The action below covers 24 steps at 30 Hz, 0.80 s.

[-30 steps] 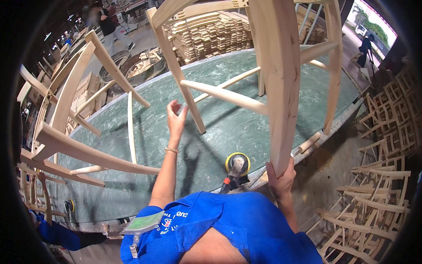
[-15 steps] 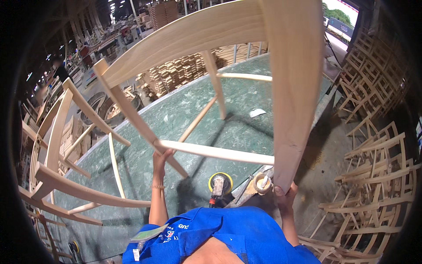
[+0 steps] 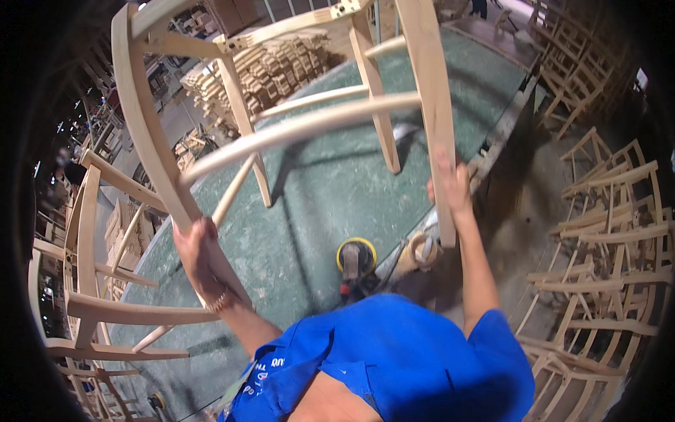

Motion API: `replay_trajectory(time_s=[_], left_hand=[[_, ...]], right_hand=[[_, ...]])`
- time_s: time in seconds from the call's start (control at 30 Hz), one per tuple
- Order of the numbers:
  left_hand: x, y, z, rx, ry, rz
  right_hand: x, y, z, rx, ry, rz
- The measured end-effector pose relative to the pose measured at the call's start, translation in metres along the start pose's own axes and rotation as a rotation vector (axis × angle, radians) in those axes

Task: The person uses a handheld orbital sander to smooth the legs and frame of wooden chair frames. They reposition each chair on a green workbench, sand multiple surfaces, and then move the finished chair aside to process the next one.

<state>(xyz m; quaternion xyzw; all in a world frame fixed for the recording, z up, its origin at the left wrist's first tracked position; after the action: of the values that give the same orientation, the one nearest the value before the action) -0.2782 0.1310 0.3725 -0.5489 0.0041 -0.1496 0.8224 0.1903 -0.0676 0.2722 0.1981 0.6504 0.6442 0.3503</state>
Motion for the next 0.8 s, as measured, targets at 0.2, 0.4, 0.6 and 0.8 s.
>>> replay_trajectory(time_s=[0.2, 0.4, 0.6, 0.8], left_hand=[[0.024, -0.010, 0.089, -0.039, 0.048, 0.214], [0.042, -0.003, 0.144, -0.074, 0.075, 0.307], [0.034, 0.005, 0.168, -0.080, 0.099, 0.346], [0.043, 0.003, 0.166, -0.084, 0.097, 0.372]], right_hand=[[0.020, 0.063, 0.055, -0.108, 0.001, -0.128], [0.021, 0.079, 0.092, -0.178, 0.012, -0.181], [0.027, 0.084, 0.104, -0.188, 0.020, -0.214], [0.023, 0.077, 0.106, -0.188, 0.004, -0.159]])
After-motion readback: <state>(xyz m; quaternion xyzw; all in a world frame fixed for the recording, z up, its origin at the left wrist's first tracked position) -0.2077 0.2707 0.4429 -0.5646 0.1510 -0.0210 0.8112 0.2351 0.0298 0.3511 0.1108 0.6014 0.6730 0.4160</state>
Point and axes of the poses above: each hand's wrist, its own z-axis towards the middle knuckle, its own x-axis out of the palm, y = z × x, the point moved 9 cm from there along z, towards the middle knuckle, and after that the axes turned 9 degrees about -z, right-handed, at the moved point
